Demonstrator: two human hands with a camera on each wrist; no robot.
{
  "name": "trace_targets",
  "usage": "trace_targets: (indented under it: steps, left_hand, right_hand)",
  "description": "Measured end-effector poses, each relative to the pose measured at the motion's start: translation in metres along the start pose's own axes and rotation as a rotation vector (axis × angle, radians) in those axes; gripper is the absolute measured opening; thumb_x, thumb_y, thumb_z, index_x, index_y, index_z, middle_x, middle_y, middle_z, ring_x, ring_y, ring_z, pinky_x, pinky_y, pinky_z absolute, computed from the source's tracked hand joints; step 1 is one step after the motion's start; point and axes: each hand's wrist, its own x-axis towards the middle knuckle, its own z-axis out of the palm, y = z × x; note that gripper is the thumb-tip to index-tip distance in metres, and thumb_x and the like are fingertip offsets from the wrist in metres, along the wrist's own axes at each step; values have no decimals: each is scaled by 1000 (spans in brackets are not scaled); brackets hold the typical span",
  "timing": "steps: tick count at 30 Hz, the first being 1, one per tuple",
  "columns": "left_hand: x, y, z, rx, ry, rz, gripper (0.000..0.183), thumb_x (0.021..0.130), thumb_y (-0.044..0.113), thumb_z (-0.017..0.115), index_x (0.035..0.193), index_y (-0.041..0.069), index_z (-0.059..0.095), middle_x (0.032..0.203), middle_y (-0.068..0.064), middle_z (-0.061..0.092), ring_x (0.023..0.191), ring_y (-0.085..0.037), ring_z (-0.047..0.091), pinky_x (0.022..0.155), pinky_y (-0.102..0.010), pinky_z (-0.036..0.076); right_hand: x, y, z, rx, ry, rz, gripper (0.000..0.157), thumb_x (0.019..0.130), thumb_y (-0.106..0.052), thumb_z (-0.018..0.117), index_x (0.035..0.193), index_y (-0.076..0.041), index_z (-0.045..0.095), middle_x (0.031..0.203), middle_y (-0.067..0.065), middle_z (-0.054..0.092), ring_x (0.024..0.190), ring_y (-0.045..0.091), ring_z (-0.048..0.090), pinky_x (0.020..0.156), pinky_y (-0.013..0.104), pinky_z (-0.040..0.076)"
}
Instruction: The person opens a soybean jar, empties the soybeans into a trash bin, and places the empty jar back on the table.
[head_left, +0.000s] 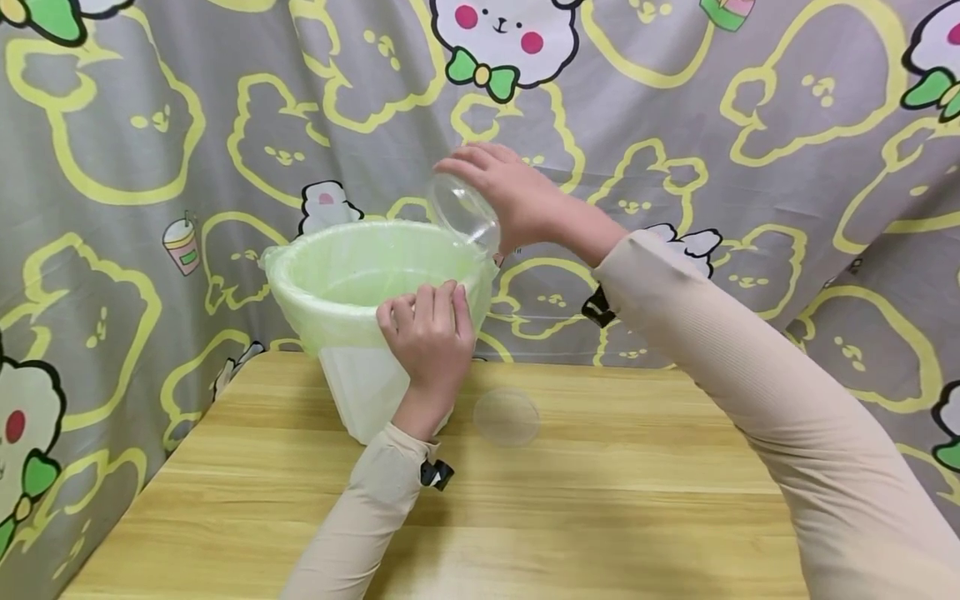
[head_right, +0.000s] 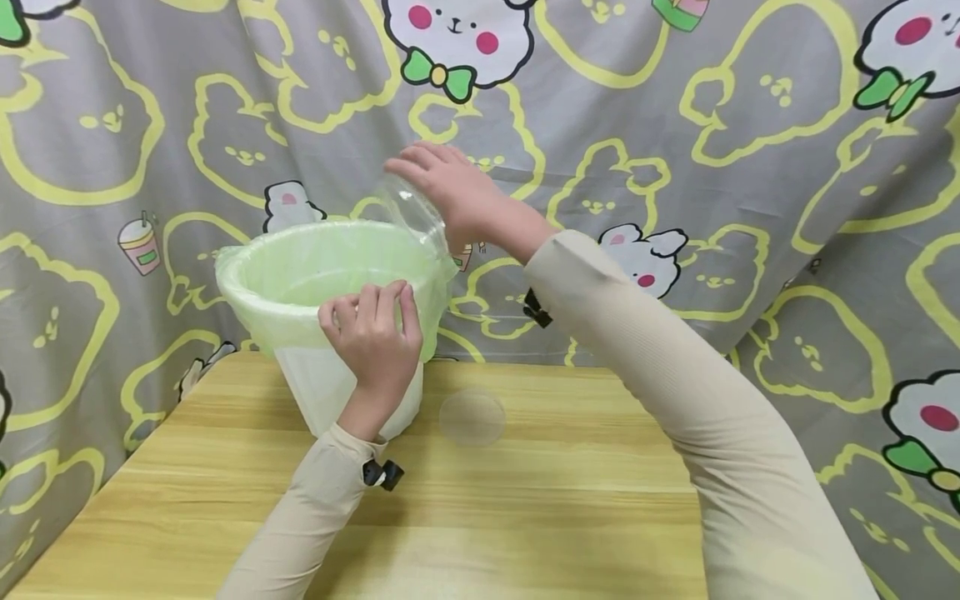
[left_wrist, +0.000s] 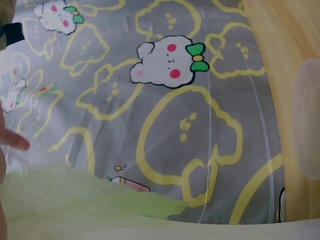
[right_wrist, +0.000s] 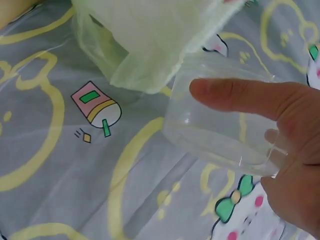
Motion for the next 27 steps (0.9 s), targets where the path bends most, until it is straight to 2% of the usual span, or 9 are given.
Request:
trace_targets:
  steps: [4,8,12,16,21,24,27]
  left_hand:
    - [0,3,2,-1,0,-4,20,98,26,63,94,12,77,83,-5,69,82,-29,54,91,-45,37]
    - [0,5,2,-6,-5,-16,19,98,26,64,95,12,77,84,-5,70,82,-29,54,92,-46,38]
    - [0,5,2,-9,2,-21,18,97,25,64,94,12,76,84,-5,70,82,-29,54,92,-46,38]
    - [1,4,3,-10,22,-21,18,97,25,65,93,12,76,83,-5,69,82,-29,53,91,-47,39]
    - [1,1,4,-19,42,-26,18,97,24,64,92,12,76,81,-6,69,81,-29,53,91,-47,39]
    - [-1,0,6,-27,41,-27,19,98,24,63,92,11,76,81,-6,68,81,-30,53,91,-47,38]
    - [-2,0,6,-34,41,-27,19,98,24,63,92,11,76,80,-7,68,80,-30,53,92,-48,38]
  right_hand:
    - [-21,24,0,191,62,86,129,49,-12,102,158,-16,33,163,9,33,152,29,27,117,51,38]
    - [-47,49,9,366,94,203,130,53,-9,100,161,-20,28,166,6,27,152,27,27,118,53,36]
    - [-78,71,28,522,118,319,132,54,-14,101,162,-24,24,165,6,30,142,31,38,112,56,42]
    - [-113,90,54,688,147,420,128,56,-17,101,160,-24,27,159,8,39,133,32,48,103,53,50]
    - [-154,105,95,866,129,532,117,64,-13,98,159,-20,30,156,10,42,132,32,48,101,42,50]
    - [-176,110,122,965,111,571,110,67,-9,95,158,-16,32,152,15,44,129,33,49,98,34,48]
    - [-198,113,149,1010,79,595,108,71,-9,93,158,-11,30,151,20,44,129,34,50,95,28,50]
